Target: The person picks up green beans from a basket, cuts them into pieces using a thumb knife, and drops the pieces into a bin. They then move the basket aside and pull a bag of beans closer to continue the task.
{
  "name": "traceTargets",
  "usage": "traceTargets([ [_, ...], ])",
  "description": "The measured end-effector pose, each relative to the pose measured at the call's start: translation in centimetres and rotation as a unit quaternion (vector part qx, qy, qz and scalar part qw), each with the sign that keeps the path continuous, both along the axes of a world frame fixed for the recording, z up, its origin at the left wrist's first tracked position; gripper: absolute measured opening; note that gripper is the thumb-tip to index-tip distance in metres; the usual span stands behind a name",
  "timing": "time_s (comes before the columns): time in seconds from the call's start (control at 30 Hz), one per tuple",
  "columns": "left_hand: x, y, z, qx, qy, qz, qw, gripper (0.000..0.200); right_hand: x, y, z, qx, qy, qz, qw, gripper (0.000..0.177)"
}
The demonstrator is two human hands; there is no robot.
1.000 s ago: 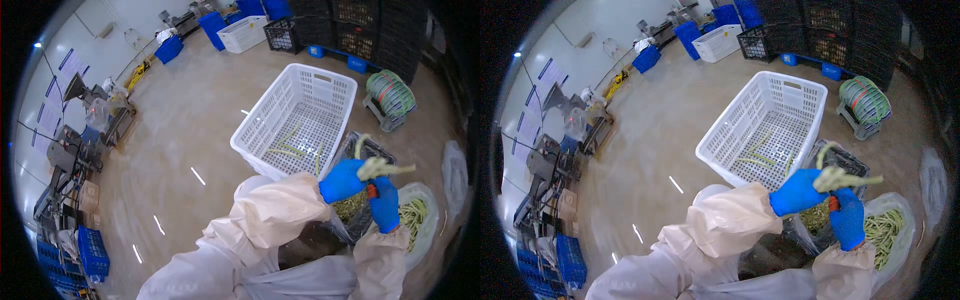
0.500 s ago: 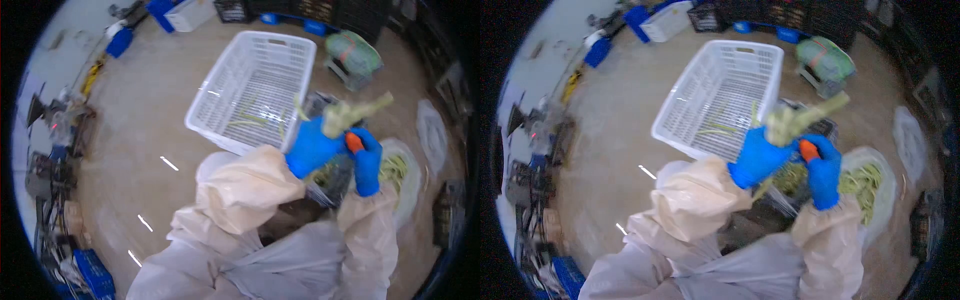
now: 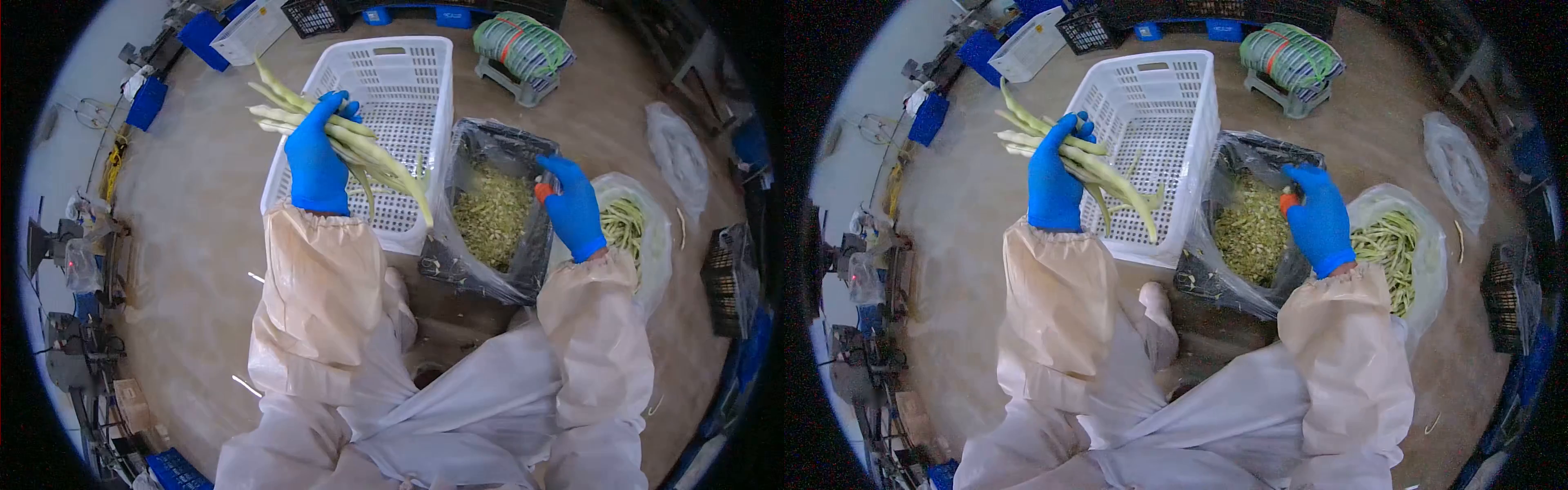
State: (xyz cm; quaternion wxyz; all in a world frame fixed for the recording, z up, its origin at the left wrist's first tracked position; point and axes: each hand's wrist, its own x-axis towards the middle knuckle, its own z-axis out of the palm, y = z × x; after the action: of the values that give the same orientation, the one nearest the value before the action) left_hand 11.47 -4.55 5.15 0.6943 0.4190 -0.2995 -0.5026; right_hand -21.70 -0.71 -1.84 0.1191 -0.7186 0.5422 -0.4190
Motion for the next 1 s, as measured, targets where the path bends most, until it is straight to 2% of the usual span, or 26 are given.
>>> traceTargets([
  [0.03, 0.1, 0.1, 0.3, 0.000, 0.000, 0.018, 1.000, 0.031, 0.3, 0.1, 0.0, -0.117, 0.106, -0.037, 0.987, 0.026],
  [0.13, -1.1, 0.8, 0.9, 0.038, 0.014, -0.001, 0.999, 0.029, 1.2, 0.1, 0.7, -0.038, 0.006, 0.023, 0.999, 0.029],
  [0.2, -1.8, 0.8, 0.2, 0.041, 0.045, -0.072, 0.996, 0.026, 2.1, 0.7, 1.5, 0.080, -0.097, 0.049, 0.991, 0.029],
  [0.23, -2.8, 1.2, 0.2, 0.056, 0.062, -0.100, 0.991, 0.026, 2.6, 1.1, 1.9, 0.142, -0.148, 0.059, 0.977, 0.028],
  [0.33, -5.7, 1.5, -0.9, 0.097, 0.071, -0.155, 0.981, 0.025, 4.1, 1.8, 3.1, 0.204, -0.259, 0.142, 0.933, 0.025],
  [0.43, -8.5, 2.9, -1.2, 0.112, 0.048, -0.192, 0.974, 0.024, 5.1, 2.9, 4.5, 0.287, -0.322, 0.161, 0.888, 0.023],
  [0.53, -10.1, 3.4, -2.1, 0.129, 0.037, -0.233, 0.963, 0.022, 5.3, 3.1, 3.9, 0.313, -0.346, 0.201, 0.861, 0.024],
  [0.67, -11.7, 4.0, -2.3, 0.149, 0.019, -0.196, 0.969, 0.021, 5.4, 3.3, 3.4, 0.317, -0.299, 0.188, 0.880, 0.021],
  [0.77, -11.0, 3.7, -2.7, 0.137, -0.061, -0.232, 0.961, 0.023, 4.7, 2.8, 3.5, 0.249, -0.340, 0.117, 0.900, 0.018],
  [0.87, -10.8, 4.0, -2.5, 0.173, -0.096, -0.241, 0.950, 0.025, 2.8, 1.6, 4.2, 0.187, -0.358, 0.059, 0.913, 0.016],
  [0.9, -10.7, 4.0, -2.4, 0.209, -0.145, -0.245, 0.935, 0.024, 2.0, 1.2, 4.3, 0.149, -0.340, 0.036, 0.928, 0.016],
  [1.0, -11.0, 4.6, -2.6, 0.180, -0.196, -0.232, 0.936, 0.024, 0.3, 0.3, 4.0, 0.101, -0.306, -0.003, 0.947, 0.017],
])
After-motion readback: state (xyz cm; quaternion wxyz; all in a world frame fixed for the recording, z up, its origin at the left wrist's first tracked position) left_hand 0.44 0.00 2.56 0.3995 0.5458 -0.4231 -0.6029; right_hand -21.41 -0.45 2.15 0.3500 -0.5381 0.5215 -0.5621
